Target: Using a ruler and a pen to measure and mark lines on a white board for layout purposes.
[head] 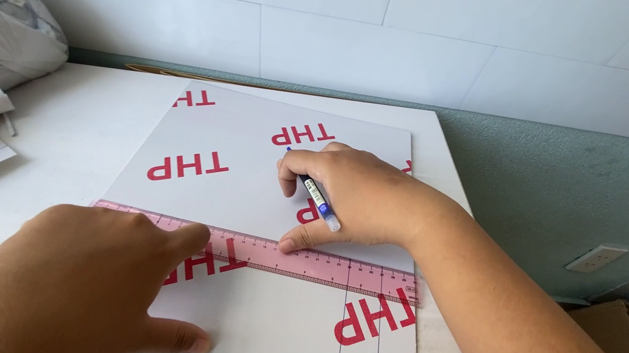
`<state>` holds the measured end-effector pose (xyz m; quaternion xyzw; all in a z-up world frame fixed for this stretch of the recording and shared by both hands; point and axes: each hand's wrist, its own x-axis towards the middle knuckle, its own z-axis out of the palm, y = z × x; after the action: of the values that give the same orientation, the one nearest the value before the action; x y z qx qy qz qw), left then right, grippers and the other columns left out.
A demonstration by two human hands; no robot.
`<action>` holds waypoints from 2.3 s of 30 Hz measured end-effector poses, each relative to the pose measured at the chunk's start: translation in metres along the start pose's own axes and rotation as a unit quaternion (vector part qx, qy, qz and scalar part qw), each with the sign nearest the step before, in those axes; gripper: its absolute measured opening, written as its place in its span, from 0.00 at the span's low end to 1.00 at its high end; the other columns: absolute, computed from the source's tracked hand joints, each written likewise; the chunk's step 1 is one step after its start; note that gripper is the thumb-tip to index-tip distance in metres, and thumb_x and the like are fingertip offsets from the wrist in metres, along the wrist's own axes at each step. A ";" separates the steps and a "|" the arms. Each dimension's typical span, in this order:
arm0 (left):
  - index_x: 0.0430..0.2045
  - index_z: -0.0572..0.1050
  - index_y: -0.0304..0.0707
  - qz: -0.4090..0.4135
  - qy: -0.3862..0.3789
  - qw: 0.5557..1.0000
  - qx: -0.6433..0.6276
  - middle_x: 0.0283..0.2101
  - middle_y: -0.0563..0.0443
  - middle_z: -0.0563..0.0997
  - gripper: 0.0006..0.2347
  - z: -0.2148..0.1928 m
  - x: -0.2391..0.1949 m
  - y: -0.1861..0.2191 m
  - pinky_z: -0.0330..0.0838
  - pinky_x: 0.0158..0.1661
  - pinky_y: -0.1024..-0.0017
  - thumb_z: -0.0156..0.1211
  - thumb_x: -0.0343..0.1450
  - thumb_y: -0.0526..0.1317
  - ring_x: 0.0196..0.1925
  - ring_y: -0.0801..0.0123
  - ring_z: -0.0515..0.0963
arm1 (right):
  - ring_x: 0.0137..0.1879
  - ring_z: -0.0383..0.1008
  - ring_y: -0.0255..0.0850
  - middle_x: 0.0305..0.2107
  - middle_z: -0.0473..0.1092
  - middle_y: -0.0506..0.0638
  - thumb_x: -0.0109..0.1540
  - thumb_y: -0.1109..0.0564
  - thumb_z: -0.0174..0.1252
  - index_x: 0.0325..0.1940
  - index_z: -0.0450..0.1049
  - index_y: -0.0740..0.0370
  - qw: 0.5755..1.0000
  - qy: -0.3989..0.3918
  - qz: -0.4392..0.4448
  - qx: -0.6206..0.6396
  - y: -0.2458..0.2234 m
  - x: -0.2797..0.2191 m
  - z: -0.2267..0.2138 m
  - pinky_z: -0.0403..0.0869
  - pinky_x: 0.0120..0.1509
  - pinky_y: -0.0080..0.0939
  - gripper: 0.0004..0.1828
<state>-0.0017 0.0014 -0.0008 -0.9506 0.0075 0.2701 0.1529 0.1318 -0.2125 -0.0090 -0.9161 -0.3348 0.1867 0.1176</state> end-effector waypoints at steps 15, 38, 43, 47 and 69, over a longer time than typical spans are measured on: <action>0.67 0.65 0.73 0.037 0.141 0.989 -0.039 0.58 0.60 0.73 0.41 0.032 0.023 -0.029 0.76 0.54 0.55 0.72 0.62 0.78 0.66 0.57 0.68 | 0.43 0.66 0.40 0.42 0.67 0.44 0.56 0.25 0.71 0.51 0.70 0.37 0.990 -0.008 0.122 -0.071 -0.047 -0.025 -0.002 0.65 0.44 0.44 0.30; 0.54 0.83 0.54 0.125 0.333 0.931 -0.083 0.59 0.51 0.84 0.11 0.046 0.073 -0.046 0.73 0.65 0.54 0.58 0.79 0.45 0.67 0.58 0.79 | 0.43 0.87 0.57 0.30 0.80 0.61 0.70 0.28 0.53 0.48 0.79 0.67 0.966 0.093 0.156 -0.184 -0.094 -0.033 0.033 0.82 0.45 0.61 0.36; 0.60 0.79 0.45 0.128 0.318 0.935 -0.091 0.62 0.44 0.81 0.16 0.040 0.059 -0.023 0.73 0.65 0.54 0.56 0.79 0.46 0.68 0.55 0.78 | 0.44 0.85 0.56 0.31 0.79 0.60 0.70 0.27 0.52 0.48 0.78 0.64 0.960 0.123 0.152 -0.198 -0.084 -0.028 0.042 0.81 0.46 0.61 0.35; 0.65 0.75 0.46 0.124 0.308 0.936 -0.115 0.68 0.43 0.77 0.18 0.038 0.059 -0.023 0.67 0.69 0.48 0.52 0.80 0.45 0.74 0.52 0.72 | 0.53 0.80 0.62 0.38 0.80 0.62 0.67 0.32 0.56 0.51 0.74 0.60 0.970 0.176 0.052 -0.159 -0.076 -0.021 0.060 0.77 0.55 0.63 0.28; 0.75 0.51 0.38 0.190 0.266 0.913 -0.244 0.79 0.28 0.49 0.37 0.065 0.054 -0.074 0.52 0.75 0.45 0.52 0.77 0.62 0.82 0.38 0.54 | 0.57 0.83 0.53 0.45 0.81 0.56 0.65 0.54 0.61 0.54 0.75 0.47 0.984 0.179 -0.011 0.000 -0.038 -0.003 0.054 0.82 0.58 0.53 0.13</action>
<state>0.0187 0.0944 -0.0603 -0.9757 0.1619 0.0250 -0.1456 0.0852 -0.1813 -0.0436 -0.9310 -0.3184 0.0182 0.1776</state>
